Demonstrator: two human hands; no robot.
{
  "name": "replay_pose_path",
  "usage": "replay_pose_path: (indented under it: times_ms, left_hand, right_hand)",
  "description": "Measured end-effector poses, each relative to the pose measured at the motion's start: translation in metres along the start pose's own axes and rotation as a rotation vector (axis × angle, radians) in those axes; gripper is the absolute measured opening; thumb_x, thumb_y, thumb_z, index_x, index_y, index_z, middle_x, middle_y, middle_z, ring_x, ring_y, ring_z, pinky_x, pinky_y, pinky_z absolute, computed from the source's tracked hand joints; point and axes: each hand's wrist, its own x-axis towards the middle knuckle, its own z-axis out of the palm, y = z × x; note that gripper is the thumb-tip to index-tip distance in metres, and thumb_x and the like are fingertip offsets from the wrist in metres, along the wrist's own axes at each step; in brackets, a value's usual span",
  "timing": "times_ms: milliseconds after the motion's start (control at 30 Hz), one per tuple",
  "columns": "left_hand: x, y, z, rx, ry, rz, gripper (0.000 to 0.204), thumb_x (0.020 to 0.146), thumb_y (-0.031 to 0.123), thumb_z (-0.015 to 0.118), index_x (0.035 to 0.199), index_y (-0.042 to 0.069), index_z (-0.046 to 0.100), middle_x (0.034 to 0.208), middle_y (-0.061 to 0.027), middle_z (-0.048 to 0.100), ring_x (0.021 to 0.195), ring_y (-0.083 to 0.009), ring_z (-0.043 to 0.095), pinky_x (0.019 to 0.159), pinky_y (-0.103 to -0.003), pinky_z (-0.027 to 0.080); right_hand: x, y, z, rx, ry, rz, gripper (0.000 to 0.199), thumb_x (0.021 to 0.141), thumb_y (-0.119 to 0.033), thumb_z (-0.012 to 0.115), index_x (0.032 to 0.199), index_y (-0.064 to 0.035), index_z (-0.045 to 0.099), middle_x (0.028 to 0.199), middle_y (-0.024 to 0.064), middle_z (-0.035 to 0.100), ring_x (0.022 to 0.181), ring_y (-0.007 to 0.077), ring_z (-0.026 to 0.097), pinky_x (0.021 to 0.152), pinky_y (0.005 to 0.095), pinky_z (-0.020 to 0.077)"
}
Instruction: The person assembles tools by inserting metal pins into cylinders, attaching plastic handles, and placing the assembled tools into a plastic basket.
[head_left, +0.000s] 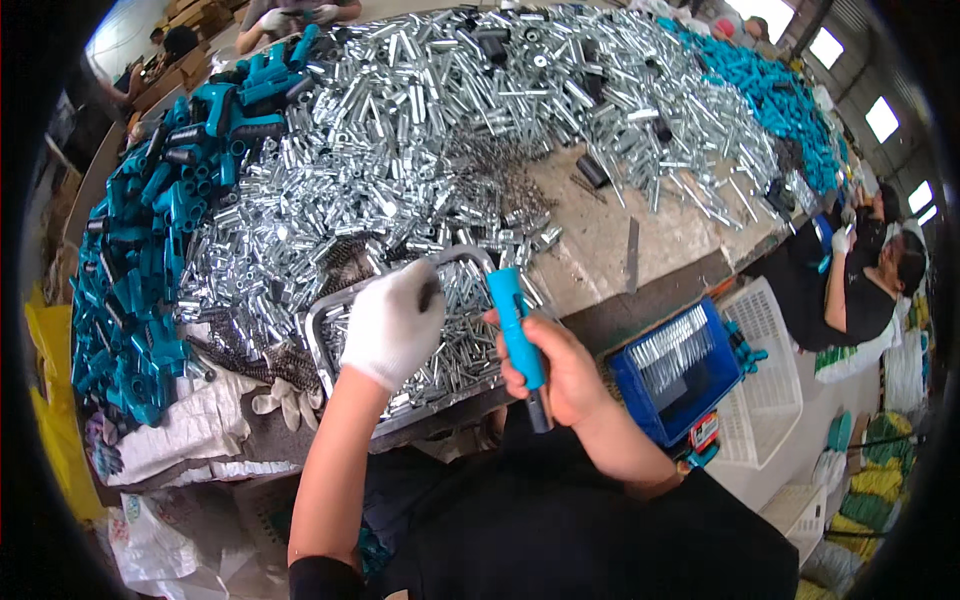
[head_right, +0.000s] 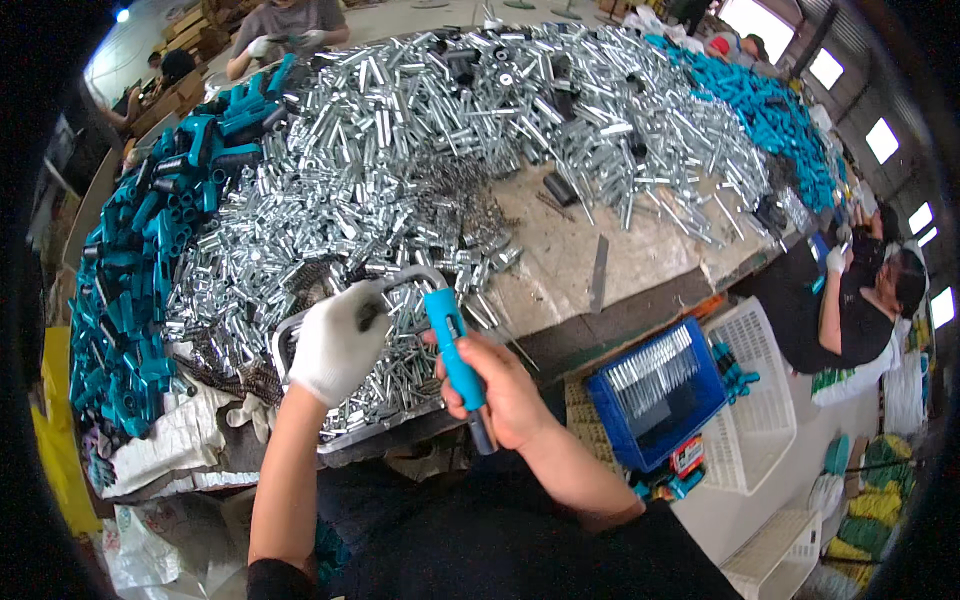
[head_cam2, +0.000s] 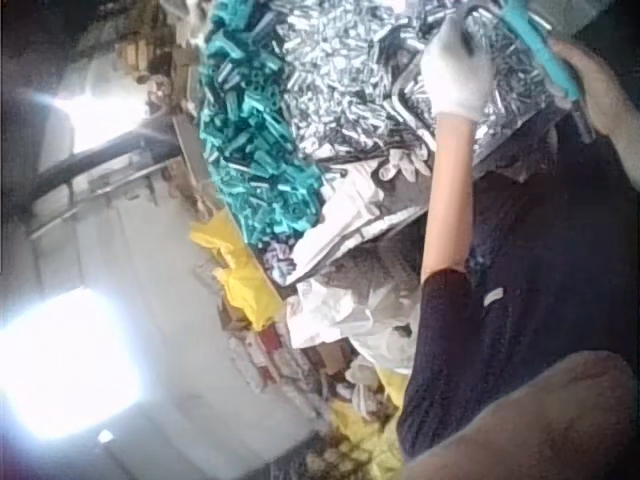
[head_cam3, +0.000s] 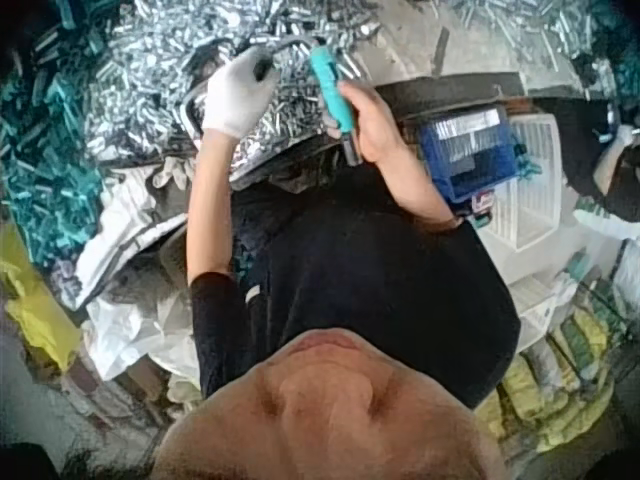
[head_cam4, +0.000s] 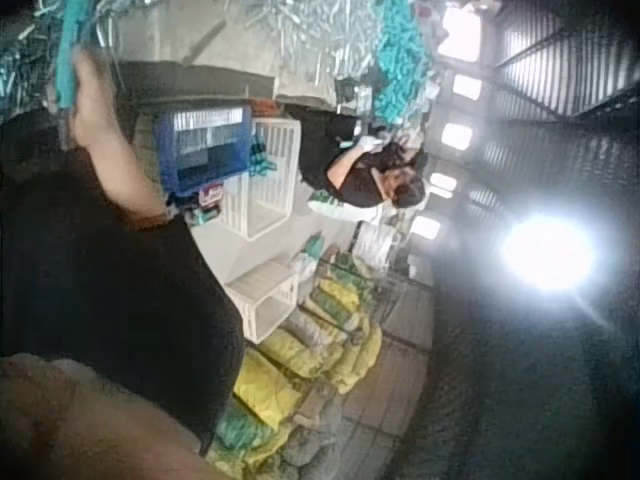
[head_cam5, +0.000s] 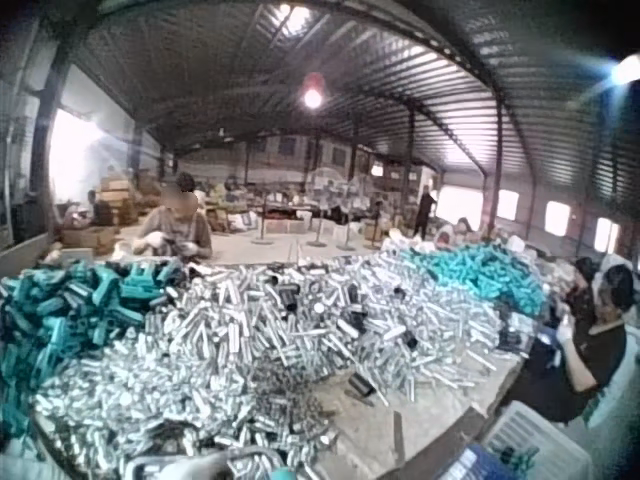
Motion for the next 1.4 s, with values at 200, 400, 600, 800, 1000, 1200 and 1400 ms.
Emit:
replay_pose_path:
  times_ms: [200, 400, 600, 800, 1000, 1200, 1400]
  left_hand:
    - [0.062, 0.029, 0.07, 0.034, -0.192, 0.212, 0.016, 0.078, 0.014, 0.059, 0.085, 0.001, 0.064, 0.08, -0.0228, 0.064, 0.08, -0.0403, 0.064, 0.073, -0.046, 0.05]
    - [0.076, 0.048, 0.096, 0.124, -0.247, 0.17, 0.03, 0.076, 0.028, 0.07, 0.089, 0.001, 0.064, 0.082, -0.0207, 0.066, 0.081, -0.0384, 0.065, 0.074, -0.044, 0.051]
    - [0.024, 0.04, 0.001, 0.419, -0.218, 0.036, 0.021, 0.076, 0.023, 0.068, 0.089, 0.007, 0.07, 0.089, -0.0144, 0.069, 0.083, -0.0296, 0.067, 0.076, -0.039, 0.052]
    - [-0.07, -0.02, -0.014, 0.558, -0.243, -0.128, 0.019, 0.074, 0.015, 0.068, 0.091, 0.008, 0.069, 0.092, -0.0116, 0.066, 0.085, -0.0305, 0.064, 0.071, -0.041, 0.05]
    - [-0.074, -0.023, 0.008, 0.474, -0.058, -0.088, 0.011, 0.076, 0.008, 0.068, 0.086, 0.007, 0.065, 0.086, -0.0106, 0.062, 0.079, -0.0316, 0.062, 0.068, -0.04, 0.049]
    - [-0.075, -0.025, 0.003, 0.317, 0.035, -0.187, 0.011, 0.077, 0.009, 0.069, 0.082, 0.003, 0.062, 0.079, -0.0109, 0.061, 0.071, -0.029, 0.062, 0.067, -0.037, 0.048]
    - [-0.074, -0.006, -0.005, -0.008, 0.142, -0.318, 0.016, 0.071, 0.008, 0.077, 0.074, -0.001, 0.064, 0.07, -0.0078, 0.066, 0.064, -0.0152, 0.061, 0.064, -0.029, 0.048]
  right_hand:
    - [-0.026, -0.016, -0.043, 0.234, 0.12, -0.165, 0.048, 0.097, -0.034, 0.047, 0.132, -0.0008, 0.047, 0.089, 0.0044, 0.055, 0.064, 0.0114, 0.05, 0.053, 0.0241, 0.0384]
    - [-0.047, -0.032, -0.056, 0.245, 0.245, -0.234, 0.051, 0.098, -0.035, 0.045, 0.134, 0.0004, 0.044, 0.086, 0.0061, 0.054, 0.059, 0.0102, 0.047, 0.049, 0.023, 0.0384]
    - [-0.047, -0.032, -0.073, 0.243, 0.258, -0.221, 0.043, 0.097, -0.037, 0.048, 0.12, -0.0012, 0.054, 0.084, 0.0087, 0.06, 0.062, 0.0137, 0.054, 0.052, 0.0262, 0.0433]
    - [-0.005, -0.004, -0.028, 0.146, 0.074, 0.03, 0.028, 0.097, -0.029, 0.049, 0.106, -0.0027, 0.054, 0.083, 0.0108, 0.062, 0.056, 0.0139, 0.055, 0.046, 0.0268, 0.0427]
    - [0.018, 0.019, 0.011, 0.033, -0.176, 0.12, 0.024, 0.101, -0.029, 0.046, 0.106, -0.0077, 0.055, 0.083, 0.0049, 0.062, 0.06, 0.0088, 0.057, 0.049, 0.0231, 0.0453]
    - [0.023, 0.029, 0.016, 0.113, -0.105, 0.151, 0.025, 0.101, -0.03, 0.046, 0.108, -0.0083, 0.056, 0.08, 0.0045, 0.062, 0.059, 0.0094, 0.058, 0.05, 0.0237, 0.046]
    - [0.018, 0.027, 0.01, 0.134, -0.028, 0.244, 0.028, 0.101, -0.032, 0.046, 0.102, -0.0057, 0.053, 0.079, 0.0074, 0.061, 0.059, 0.0123, 0.059, 0.049, 0.0256, 0.0477]
